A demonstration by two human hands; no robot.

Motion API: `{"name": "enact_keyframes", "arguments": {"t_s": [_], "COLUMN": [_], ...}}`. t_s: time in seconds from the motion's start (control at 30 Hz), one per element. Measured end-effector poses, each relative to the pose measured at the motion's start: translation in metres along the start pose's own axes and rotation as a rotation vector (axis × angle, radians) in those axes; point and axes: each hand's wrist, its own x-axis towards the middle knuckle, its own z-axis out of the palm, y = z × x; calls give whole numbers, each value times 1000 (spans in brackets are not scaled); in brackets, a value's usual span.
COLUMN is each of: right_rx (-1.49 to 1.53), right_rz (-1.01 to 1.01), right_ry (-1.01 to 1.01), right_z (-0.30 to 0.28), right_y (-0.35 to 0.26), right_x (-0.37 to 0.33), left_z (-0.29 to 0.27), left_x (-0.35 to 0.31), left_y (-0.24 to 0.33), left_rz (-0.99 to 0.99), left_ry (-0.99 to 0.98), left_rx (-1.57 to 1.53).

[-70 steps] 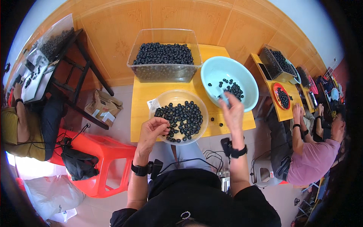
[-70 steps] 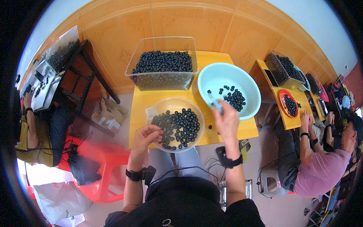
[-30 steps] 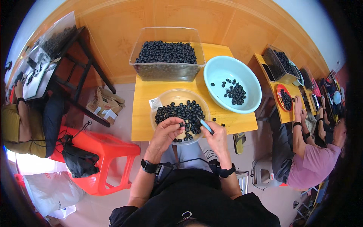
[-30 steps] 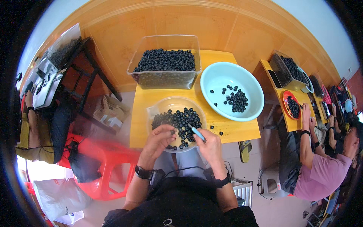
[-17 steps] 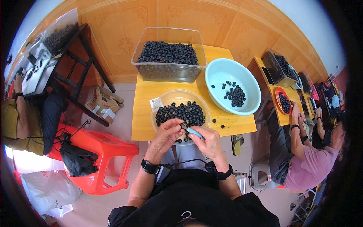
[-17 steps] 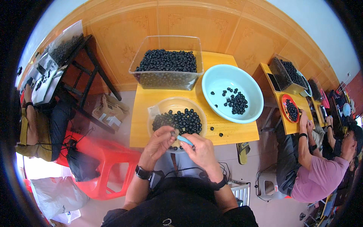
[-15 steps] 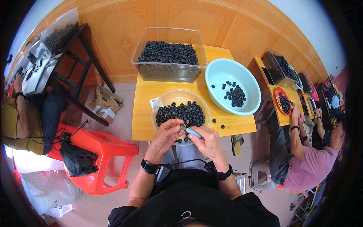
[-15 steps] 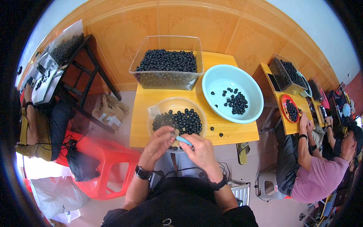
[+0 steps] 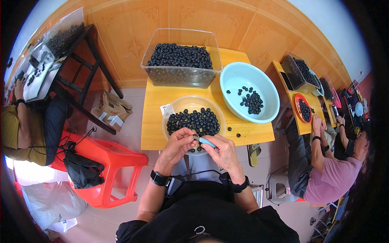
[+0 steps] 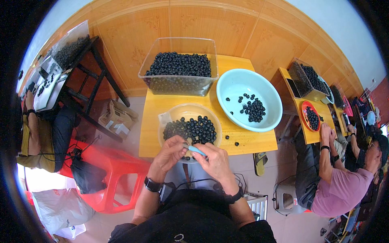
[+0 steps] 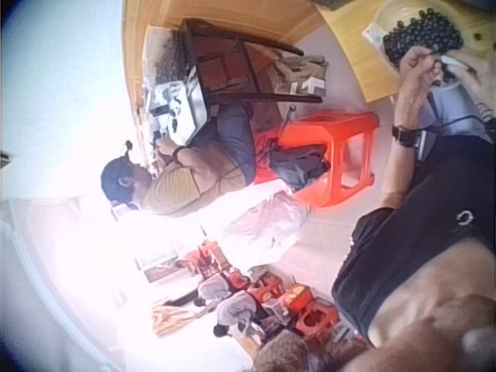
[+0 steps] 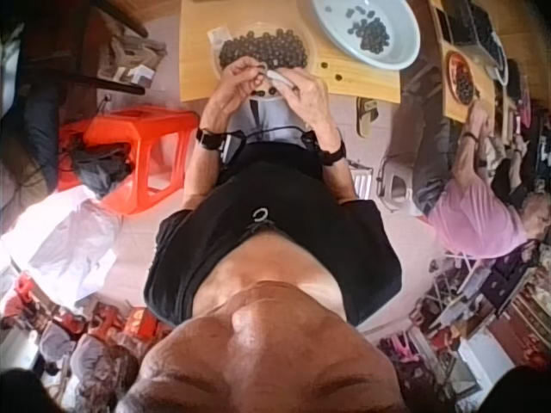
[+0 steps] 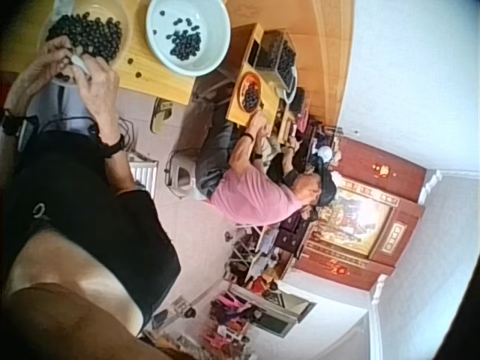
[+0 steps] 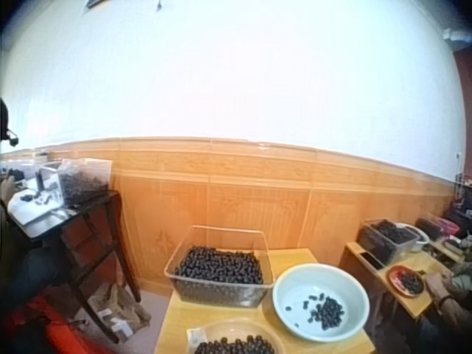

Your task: Sort small blue berries (or similar objects) from a larger container into smaller bowls, checking for quality or debris.

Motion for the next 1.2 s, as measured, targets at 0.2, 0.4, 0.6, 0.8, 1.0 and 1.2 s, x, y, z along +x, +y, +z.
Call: {"name": "enact_keyframes", "arguments": {"t_s": [0.2, 0.4, 0.6, 0.8, 1.0, 1.2], "right_rx": [25, 5, -71, -161, 192, 217], "right_rz": [-29, -65, -19, 85, 157, 27], "right_ry": [-8, -31, 18, 63, -49, -169], "right_z": [-1, 1, 3, -17, -8, -1], "right_y": [2, 9, 35, 28, -5, -1], "right_x": [1, 4, 7, 9, 9, 5], "left_z": [1, 0, 4, 2, 11, 0], "left_x": [-1, -2, -9, -10, -7, -8], "left_y": [5, 9, 15, 16, 9, 3], "left_rz": [-6, 1, 5, 45, -48, -108], "left_ry": [-42, -15, -144, -109, -6, -68], "left_rx": [0, 23, 4, -7, 185, 223]}}
